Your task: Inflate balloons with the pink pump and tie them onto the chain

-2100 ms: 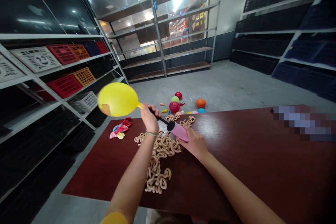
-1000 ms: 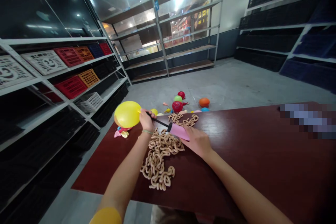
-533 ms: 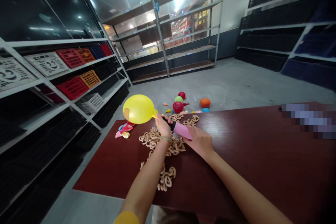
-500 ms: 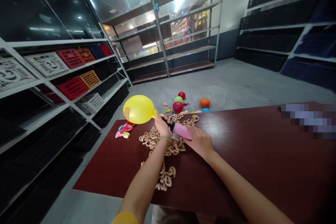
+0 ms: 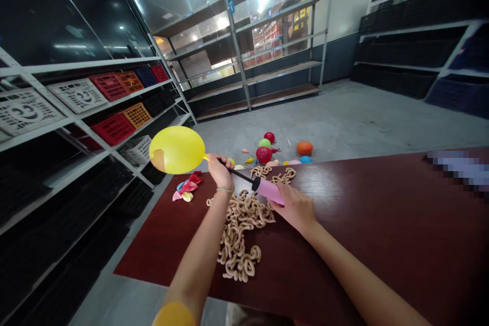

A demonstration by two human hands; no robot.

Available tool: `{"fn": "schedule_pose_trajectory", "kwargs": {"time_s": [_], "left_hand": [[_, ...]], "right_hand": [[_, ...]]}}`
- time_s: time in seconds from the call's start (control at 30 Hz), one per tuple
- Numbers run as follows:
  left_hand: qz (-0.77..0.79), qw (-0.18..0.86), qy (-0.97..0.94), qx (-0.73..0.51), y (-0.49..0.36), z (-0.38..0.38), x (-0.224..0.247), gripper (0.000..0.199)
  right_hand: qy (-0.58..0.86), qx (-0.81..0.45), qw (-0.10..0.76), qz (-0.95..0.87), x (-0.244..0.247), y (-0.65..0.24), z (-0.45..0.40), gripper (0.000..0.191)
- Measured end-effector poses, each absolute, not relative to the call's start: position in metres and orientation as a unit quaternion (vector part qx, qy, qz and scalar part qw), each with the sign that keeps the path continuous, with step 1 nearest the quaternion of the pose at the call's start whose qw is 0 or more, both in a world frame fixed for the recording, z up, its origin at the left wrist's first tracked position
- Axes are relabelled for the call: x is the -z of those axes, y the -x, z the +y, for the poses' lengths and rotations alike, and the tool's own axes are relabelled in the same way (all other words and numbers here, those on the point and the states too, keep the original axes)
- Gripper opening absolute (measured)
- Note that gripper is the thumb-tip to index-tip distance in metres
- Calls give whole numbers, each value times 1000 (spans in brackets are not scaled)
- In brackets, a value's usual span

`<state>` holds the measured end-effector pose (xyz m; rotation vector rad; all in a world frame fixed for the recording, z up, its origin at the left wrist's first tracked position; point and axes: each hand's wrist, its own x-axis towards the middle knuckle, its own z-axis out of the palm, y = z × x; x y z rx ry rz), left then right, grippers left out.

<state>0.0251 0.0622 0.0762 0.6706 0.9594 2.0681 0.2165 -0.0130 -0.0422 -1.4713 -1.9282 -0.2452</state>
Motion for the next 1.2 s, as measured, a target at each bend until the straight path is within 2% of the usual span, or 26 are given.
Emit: {"fn": "schedule_pose_trajectory", "kwargs": {"time_s": [0.13, 0.23, 0.47, 0.6, 0.83, 0.93, 1.03, 1.2], "left_hand": [[369, 423, -262, -785, -81, 47, -39, 35], [373, 429, -267, -778, -83, 41, -30, 37], [401, 381, -280, -784, -2, 57, -89, 31], [388, 355, -296, -798, 11, 67, -109, 30], [392, 415, -269, -776, -62, 56, -44, 32], [393, 442, -270, -760, -76, 48, -31, 35], [391, 438, -289, -756, -56, 48, -45, 35], [396, 384, -311, -774, 4, 62, -98, 31]], "right_hand": [[577, 100, 342, -735, 41, -220, -14, 42], [563, 93, 330, -752, 39, -221, -17, 40], [515, 83, 338, -783, 43, -219, -15, 41], [524, 87, 353, -770, 46, -218, -11, 41], [572, 105, 331, -743, 43, -219, -13, 38], [566, 99, 322, -753, 41, -221, -15, 39], [542, 82, 331, -768, 38, -221, -17, 40], [519, 52, 353, -777, 38, -218, -15, 43]]}}
